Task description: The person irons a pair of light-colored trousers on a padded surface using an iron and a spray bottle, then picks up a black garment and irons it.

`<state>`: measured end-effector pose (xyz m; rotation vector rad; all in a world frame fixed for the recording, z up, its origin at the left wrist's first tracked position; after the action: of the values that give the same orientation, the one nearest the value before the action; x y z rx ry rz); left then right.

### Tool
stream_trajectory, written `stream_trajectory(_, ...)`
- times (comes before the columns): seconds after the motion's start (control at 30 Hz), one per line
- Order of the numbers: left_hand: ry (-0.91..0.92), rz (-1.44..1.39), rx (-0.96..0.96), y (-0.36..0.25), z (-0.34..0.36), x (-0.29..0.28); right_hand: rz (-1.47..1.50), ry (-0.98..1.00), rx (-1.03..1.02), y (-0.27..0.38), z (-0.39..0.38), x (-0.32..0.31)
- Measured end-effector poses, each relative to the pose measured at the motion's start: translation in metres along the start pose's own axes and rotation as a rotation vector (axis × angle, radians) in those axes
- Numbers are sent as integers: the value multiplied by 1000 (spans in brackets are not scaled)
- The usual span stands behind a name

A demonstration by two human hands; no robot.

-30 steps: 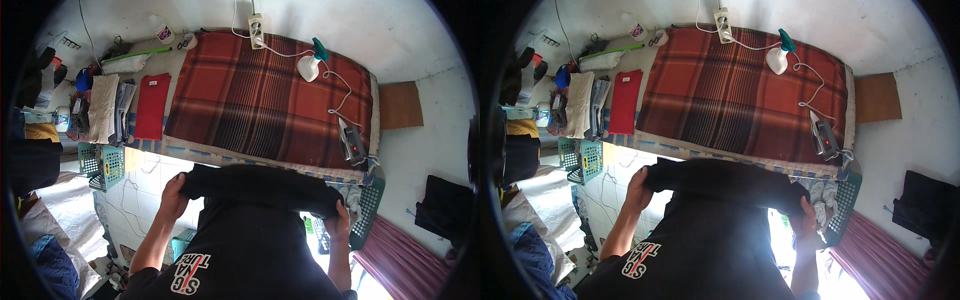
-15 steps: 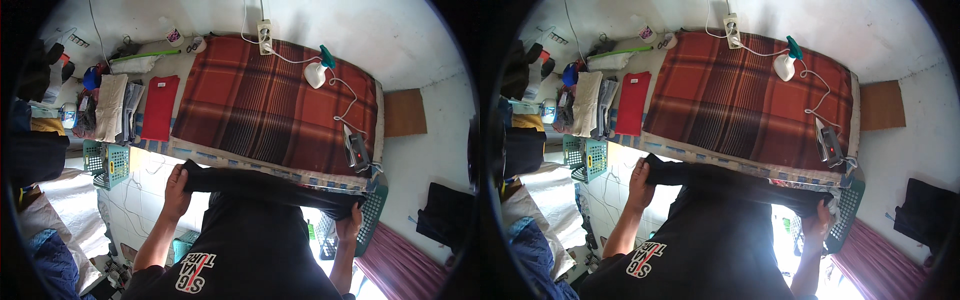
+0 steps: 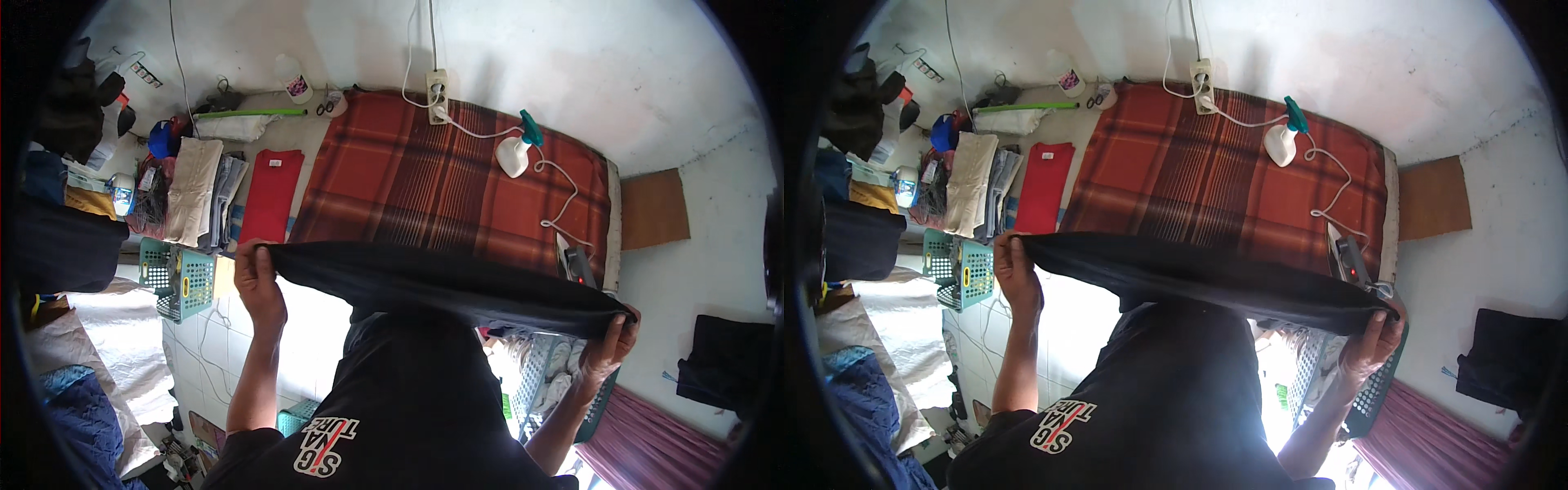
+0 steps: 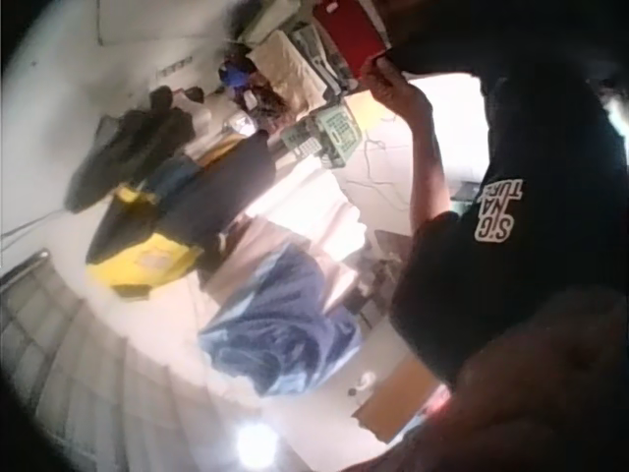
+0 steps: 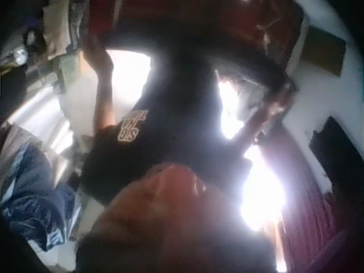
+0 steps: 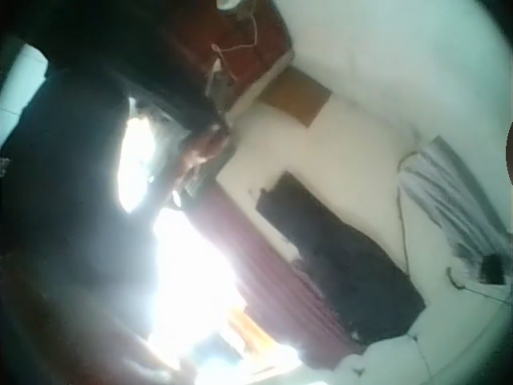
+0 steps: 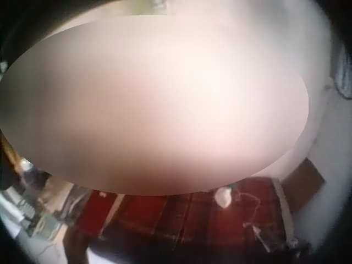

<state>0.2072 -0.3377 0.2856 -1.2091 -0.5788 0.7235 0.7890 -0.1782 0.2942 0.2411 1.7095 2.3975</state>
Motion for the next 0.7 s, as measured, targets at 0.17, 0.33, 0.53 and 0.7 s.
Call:
stream_trajectory(0.17, -303, 213, 120, -36, 21, -41, -208, 132, -152, 35, 9, 2)
stream_trajectory(0.33, -384, 1002, 690, -119, 16, -81, -164, 441, -194, 68, 2, -13)
stream_trajectory(0.53, -381, 295, 371, -117, 67, -106, -184, 340, -198, 85, 35, -2)
stream_trajectory(0.7, -102, 681, 396, -17, 169, 40, -340, 292, 201, -8, 108, 83)
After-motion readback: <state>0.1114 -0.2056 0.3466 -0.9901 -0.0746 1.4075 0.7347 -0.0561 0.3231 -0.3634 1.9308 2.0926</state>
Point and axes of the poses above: each hand's wrist, its own z-axis towards the middle knuckle, its own x-axis out of the palm, y = z × x, the point moved 5 cm from there along z, towards the middle knuckle, and after that the axes turned 1 degree about -y, right-handed, at the moved point
